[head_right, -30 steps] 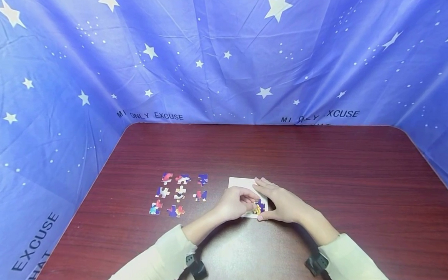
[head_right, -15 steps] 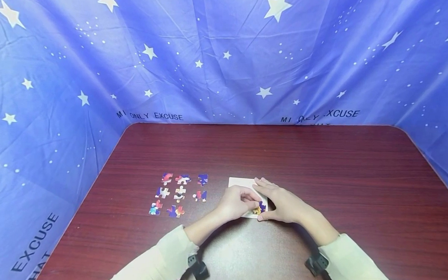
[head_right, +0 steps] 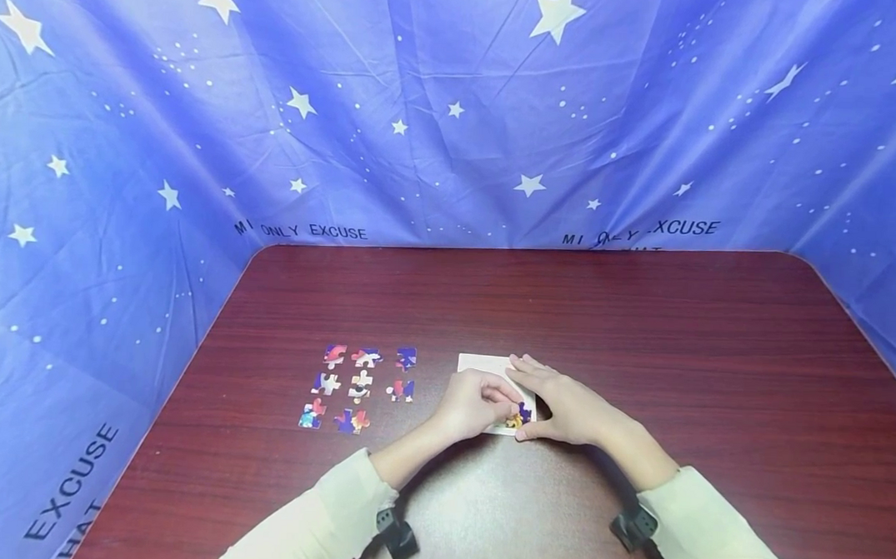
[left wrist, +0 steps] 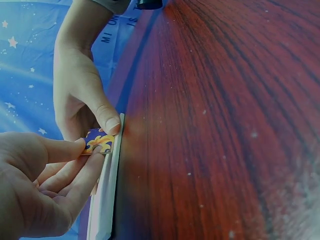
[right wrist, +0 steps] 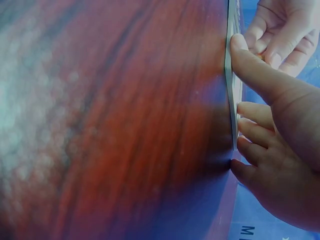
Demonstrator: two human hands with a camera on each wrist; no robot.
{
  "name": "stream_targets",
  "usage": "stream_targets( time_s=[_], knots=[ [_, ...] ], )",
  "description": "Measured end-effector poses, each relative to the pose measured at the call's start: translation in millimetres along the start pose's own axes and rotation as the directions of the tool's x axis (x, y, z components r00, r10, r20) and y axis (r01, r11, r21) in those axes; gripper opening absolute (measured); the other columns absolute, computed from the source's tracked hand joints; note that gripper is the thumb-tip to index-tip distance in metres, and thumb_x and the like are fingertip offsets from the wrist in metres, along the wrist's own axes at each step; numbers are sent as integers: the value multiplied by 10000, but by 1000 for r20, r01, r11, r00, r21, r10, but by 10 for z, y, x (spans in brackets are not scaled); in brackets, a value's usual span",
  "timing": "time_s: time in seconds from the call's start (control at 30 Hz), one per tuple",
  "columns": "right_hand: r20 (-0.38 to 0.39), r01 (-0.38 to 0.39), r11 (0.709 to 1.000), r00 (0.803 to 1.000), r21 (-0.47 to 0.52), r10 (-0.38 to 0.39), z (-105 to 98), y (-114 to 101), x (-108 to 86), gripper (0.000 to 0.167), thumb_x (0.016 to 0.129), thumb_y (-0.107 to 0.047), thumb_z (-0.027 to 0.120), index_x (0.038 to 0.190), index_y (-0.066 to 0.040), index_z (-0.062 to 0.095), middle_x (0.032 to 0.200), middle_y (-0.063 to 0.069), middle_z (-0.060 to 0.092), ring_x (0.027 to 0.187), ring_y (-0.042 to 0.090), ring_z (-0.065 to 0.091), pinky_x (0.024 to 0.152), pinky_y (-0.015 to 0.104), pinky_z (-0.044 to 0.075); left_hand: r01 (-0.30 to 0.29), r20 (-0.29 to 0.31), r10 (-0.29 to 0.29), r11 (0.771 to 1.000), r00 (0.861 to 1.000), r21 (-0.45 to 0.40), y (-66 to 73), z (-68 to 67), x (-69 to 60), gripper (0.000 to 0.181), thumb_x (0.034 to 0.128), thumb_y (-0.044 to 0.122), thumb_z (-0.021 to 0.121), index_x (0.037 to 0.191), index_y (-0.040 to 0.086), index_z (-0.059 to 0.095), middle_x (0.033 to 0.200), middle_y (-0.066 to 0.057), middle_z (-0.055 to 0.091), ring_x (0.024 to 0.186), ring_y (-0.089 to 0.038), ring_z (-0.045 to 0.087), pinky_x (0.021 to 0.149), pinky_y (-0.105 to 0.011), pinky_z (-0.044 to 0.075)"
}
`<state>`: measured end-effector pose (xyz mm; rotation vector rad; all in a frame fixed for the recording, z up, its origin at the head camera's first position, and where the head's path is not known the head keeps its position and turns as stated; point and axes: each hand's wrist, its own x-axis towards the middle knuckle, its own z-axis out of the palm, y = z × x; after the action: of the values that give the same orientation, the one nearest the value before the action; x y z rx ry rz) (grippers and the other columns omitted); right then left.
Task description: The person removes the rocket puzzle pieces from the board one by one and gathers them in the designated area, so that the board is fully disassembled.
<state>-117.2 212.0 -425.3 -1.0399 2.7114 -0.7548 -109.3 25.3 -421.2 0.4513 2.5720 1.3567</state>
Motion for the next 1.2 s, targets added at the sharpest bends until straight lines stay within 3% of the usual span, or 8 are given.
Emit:
stream_targets(
  time_s=[0.1, 0.17, 0.23, 0.4, 0.63, 0.9, 1.2],
  knots=[
    [7, -11, 1000, 1000, 0, 11, -3, -5, 6, 819, 751, -444, 764, 1398, -32, 477, 1499, 188, 418, 1398, 417, 350, 1168, 352, 278, -17, -48, 17, 1000, 999, 2, -27, -15, 13, 72, 782, 75, 712, 820, 99, 767, 717, -24, 753, 557, 115, 495, 521, -77, 397],
    [15, -22, 1000, 1000, -8, 22, -8, -10, 12, 818, 749, -438, 768, 1399, -35, 476, 1503, 183, 414, 1402, 409, 349, 1131, 445, 307, -25, -79, 26, 1000, 997, 14, -45, -43, 21, 82, 778, 79, 708, 823, 102, 772, 722, -22, 754, 565, 108, 493, 531, -72, 397],
    [20, -30, 999, 999, -13, 31, -12, -11, 15, 822, 747, -434, 771, 1399, -31, 475, 1506, 181, 410, 1405, 403, 347, 1122, 459, 310, -19, -95, 21, 1000, 995, 21, -63, -78, 25, 85, 778, 88, 706, 825, 107, 774, 722, -17, 754, 567, 105, 488, 536, -70, 399],
    [26, -42, 999, 999, -25, 43, -22, -12, 15, 838, 747, -432, 772, 1402, -11, 463, 1512, 179, 401, 1406, 399, 347, 1125, 445, 308, 15, -84, -15, 1000, 996, 10, -133, -170, 1, 83, 789, 90, 707, 838, 101, 774, 712, -18, 752, 549, 99, 498, 537, -89, 421],
    [33, -41, 999, 999, -30, 42, -17, -18, 32, 837, 744, -407, 783, 1407, -14, 456, 1513, 183, 397, 1409, 396, 343, 1121, 476, 307, 76, -41, -79, 995, 996, -69, -270, -292, -103, 66, 809, 95, 710, 845, 78, 763, 740, -55, 755, 532, 51, 531, 537, -124, 449],
    [42, -49, 998, 998, -28, 51, -16, -25, 29, 847, 748, -416, 778, 1417, -19, 444, 1521, 181, 386, 1414, 398, 334, 1106, 539, 298, 130, -5, -133, 978, 991, -161, -383, -472, -249, 75, 827, 58, 701, 881, 24, 739, 762, -122, 749, 482, -69, 566, 411, -165, 440],
    [46, -64, 997, 997, -39, 66, -17, -28, 10, 850, 750, -432, 772, 1424, -35, 439, 1529, 166, 379, 1420, 385, 329, 1110, 521, 304, 153, -32, -158, 979, 987, -137, -518, -628, -400, 92, 827, 86, 707, 898, 38, 740, 782, -115, 753, 540, -52, 608, 454, -181, 466]
  ],
)
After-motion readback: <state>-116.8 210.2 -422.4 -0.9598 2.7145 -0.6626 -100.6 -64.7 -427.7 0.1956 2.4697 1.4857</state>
